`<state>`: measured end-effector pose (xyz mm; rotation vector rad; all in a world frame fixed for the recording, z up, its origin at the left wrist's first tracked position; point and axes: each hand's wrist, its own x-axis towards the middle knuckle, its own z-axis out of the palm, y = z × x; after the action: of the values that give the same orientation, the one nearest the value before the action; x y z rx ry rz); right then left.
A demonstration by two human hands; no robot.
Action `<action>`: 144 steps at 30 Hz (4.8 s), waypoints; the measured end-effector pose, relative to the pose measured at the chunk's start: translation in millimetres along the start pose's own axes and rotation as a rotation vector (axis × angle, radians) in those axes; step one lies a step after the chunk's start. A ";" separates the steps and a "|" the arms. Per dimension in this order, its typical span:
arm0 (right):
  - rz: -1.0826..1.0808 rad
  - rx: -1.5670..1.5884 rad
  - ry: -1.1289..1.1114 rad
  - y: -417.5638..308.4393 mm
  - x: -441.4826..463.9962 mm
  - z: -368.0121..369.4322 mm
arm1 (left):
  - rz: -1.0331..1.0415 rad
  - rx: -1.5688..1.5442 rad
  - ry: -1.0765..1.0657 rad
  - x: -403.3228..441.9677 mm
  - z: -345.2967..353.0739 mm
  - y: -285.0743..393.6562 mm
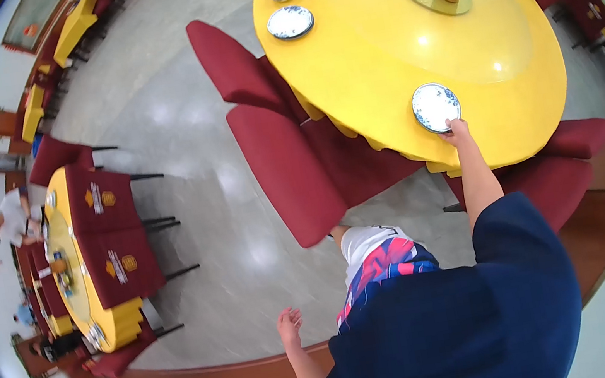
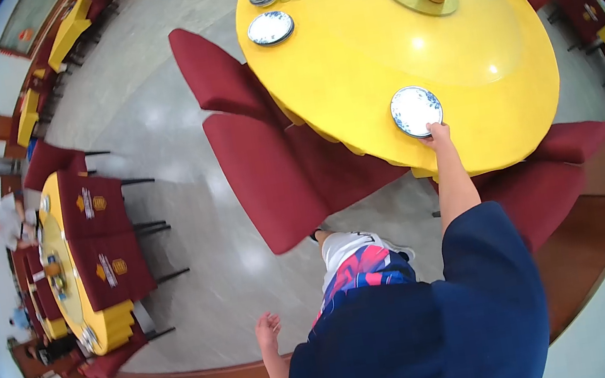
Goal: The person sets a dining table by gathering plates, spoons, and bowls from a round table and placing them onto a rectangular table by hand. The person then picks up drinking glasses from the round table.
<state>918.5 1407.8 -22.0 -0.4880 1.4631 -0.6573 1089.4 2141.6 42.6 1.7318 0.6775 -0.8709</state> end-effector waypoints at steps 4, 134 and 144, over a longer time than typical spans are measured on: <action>-0.038 -0.001 0.059 21.2 12.2 51.0 | -0.052 0.259 -0.049 47.2 -27.7 111.7; -0.245 -0.545 -1.118 -581.2 354.8 1735.3 | 0.421 -0.329 -0.524 720.9 914.2 1751.3; -0.276 -0.620 -1.100 -632.3 418.0 2013.1 | 0.390 -0.271 -0.369 890.1 954.8 1975.2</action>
<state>2845.6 483.1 219.7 -1.3003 0.5027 -0.0442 2929.0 659.1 195.4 1.3491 0.1891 -0.7559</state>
